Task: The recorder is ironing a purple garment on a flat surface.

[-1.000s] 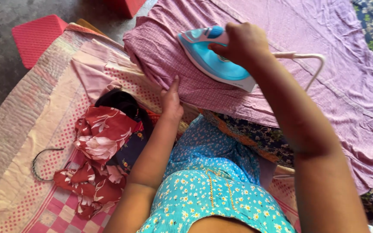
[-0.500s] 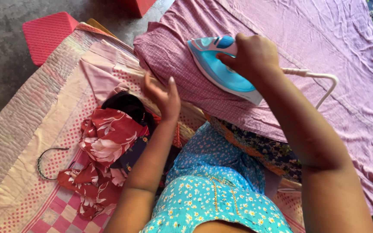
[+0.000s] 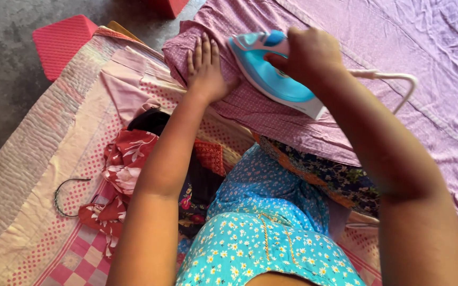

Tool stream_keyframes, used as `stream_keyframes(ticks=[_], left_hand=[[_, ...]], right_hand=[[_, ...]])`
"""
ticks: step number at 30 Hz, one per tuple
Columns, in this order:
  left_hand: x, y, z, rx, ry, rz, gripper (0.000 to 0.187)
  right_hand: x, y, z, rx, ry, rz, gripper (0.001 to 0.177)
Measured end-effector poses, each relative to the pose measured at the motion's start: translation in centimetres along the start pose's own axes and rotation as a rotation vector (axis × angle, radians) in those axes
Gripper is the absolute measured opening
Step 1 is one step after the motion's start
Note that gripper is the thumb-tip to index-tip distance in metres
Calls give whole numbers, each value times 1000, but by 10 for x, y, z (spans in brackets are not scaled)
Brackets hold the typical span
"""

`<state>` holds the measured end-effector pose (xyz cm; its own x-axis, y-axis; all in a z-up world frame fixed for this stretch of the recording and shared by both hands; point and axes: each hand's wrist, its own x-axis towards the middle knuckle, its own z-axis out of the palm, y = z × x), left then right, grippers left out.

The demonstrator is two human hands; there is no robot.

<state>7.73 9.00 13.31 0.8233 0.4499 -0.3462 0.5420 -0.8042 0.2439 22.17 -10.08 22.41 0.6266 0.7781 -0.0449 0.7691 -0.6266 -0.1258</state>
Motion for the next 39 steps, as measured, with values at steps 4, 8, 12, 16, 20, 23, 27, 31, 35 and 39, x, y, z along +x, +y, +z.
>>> stream_keyframes(ticks=[4,8,12,16,20,23,27,31,35,39], left_hand=[[2,5,-2,41,-48,-13,145],[-2,6,-2,4,-44,-14,151],[3,2,9,-33,12,3,152],[1,-3,11,-84,56,19,153],[5,-14,17,-144,23,37,154],[5,-19,14,-163,-5,58,151],[8,-25,29,-192,137,125,139],[-11,-15,97,-259,500,275,104],[-74,41,134,-419,715,445,62],[-126,88,126,-444,620,633,54]], right_hand=[[-17,11,-5,-33,-25,8,68],[-8,-1,-6,-47,-31,9,68],[16,-13,-2,-32,28,15,68],[36,-20,5,-4,73,-9,67],[23,-6,6,3,81,-54,65],[5,14,0,-7,53,-76,65],[-28,43,-12,-49,-56,-31,67],[-53,69,-22,-70,-114,25,67],[-66,87,-22,16,-114,-12,63],[-75,94,-23,153,-59,-25,51]])
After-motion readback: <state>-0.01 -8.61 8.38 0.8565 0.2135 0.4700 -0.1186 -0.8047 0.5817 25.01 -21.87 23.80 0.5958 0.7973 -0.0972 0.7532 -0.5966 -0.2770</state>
